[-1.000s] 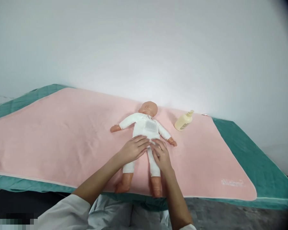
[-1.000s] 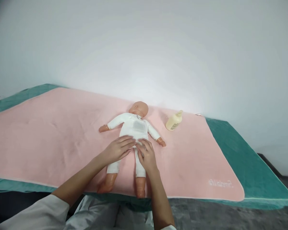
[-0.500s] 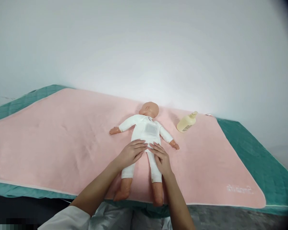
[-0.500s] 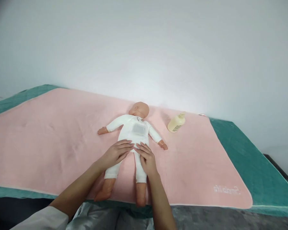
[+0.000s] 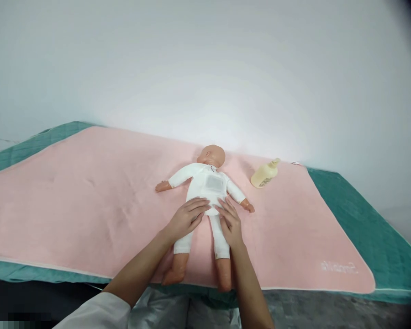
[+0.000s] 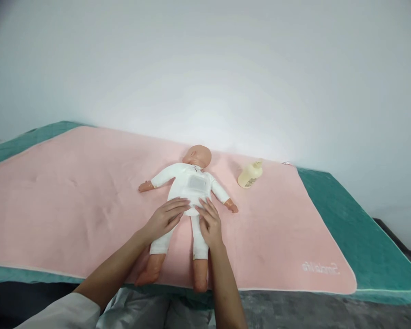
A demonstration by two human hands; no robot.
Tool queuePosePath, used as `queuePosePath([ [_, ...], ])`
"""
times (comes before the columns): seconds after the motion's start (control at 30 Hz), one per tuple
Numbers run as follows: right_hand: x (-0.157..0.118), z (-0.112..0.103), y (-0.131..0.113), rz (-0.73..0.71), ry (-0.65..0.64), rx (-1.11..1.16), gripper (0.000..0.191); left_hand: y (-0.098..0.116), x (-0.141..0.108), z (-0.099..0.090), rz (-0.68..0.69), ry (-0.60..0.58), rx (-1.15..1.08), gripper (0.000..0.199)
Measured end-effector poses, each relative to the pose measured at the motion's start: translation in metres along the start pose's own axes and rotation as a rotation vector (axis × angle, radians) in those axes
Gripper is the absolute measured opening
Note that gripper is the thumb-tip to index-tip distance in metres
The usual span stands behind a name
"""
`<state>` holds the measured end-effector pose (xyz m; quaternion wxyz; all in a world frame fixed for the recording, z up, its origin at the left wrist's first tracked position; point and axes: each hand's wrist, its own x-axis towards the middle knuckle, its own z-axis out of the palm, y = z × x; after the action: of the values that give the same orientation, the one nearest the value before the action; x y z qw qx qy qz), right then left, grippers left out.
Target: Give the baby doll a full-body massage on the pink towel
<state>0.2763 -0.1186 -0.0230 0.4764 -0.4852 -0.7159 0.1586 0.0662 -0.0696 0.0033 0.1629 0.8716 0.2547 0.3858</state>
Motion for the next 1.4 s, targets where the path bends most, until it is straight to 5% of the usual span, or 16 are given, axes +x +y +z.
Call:
queuePosePath([
  [0.67,0.005,0.004,0.003,0.102,-0.098,0.046,0.038,-0.005,0.001,0.002,-0.088,-0.088,0.165,0.038],
  [0.97,0.009,0.003,0.005,-0.019,-0.053,-0.052,0.039,-0.001,0.002,0.000,-0.040,-0.084,0.248,0.039],
  [1.13,0.027,-0.001,0.006,-0.105,0.004,-0.147,0.041,-0.001,0.016,-0.006,-0.014,-0.112,0.349,0.047],
  [1.4,0.055,-0.001,0.022,-0.093,-0.151,-0.152,0.043,-0.025,0.045,-0.008,0.009,-0.245,0.444,0.073],
])
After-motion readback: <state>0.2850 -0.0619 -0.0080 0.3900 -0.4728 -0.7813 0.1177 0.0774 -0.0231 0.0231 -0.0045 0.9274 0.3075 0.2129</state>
